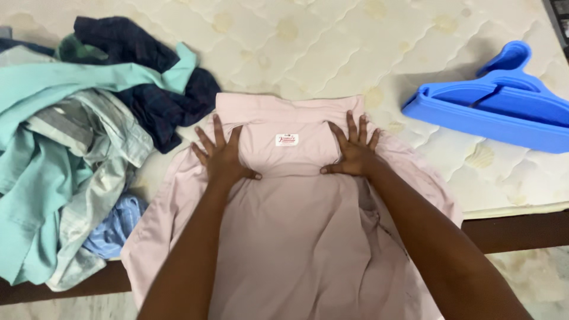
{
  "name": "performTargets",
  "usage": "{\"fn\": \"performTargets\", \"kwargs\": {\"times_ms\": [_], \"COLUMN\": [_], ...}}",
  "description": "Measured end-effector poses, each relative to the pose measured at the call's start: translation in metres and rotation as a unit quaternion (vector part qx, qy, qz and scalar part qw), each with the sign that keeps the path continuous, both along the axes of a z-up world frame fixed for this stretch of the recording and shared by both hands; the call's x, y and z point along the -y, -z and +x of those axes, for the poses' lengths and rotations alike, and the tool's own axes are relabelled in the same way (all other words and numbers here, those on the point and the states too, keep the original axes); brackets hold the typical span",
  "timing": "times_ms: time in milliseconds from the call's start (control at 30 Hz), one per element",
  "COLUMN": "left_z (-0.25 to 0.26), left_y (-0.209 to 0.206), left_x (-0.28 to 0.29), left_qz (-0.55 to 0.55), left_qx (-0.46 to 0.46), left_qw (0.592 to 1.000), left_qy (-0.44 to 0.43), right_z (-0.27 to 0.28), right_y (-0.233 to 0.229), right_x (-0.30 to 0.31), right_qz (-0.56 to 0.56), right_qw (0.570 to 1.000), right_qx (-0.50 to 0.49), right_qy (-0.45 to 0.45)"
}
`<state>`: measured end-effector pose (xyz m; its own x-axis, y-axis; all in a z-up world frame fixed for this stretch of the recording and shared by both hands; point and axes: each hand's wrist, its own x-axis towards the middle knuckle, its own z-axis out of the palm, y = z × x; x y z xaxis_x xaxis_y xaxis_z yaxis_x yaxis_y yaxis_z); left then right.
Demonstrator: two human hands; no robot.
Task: The person gathers and stacks blue plastic hangers on a mattress, then picks up a pink shirt, places it on a hanger, and buttons the shirt while it is on the hanger.
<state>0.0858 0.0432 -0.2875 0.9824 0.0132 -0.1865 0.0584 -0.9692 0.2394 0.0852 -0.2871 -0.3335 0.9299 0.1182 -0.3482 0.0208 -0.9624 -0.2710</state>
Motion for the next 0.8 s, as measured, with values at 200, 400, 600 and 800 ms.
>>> {"fn": "performTargets", "kwargs": {"times_ms": [200,400,600,800], "left_z": [-0.034,-0.064,-0.052,-0.05], "left_y": [-0.018,-0.025,-0.037,-0.032], "left_x": [0.026,0.048,0.067,0.079], "left_qz": [-0.083,-0.42,-0.356,-0.364], "left_qx": [0.121,0.169,0.185,0.183], "left_qw": [0.989,0.892,0.916,0.913], "left_qy": [0.01,0.006,0.02,0.034], "right_z": [-0.021,-0.069,-0.085,-0.077], "right_y": [-0.03,-0.073,-0.096,-0.078], "right_x": [0.032,0.155,0.249,0.29], "right_qz": [0.189,0.145,-0.139,-0.212], "right_qw": [0.977,0.868,0.892,0.9], "right_qx": [0.097,0.474,0.428,0.38], "right_qy": [-0.017,0.022,0.029,0.016]}}
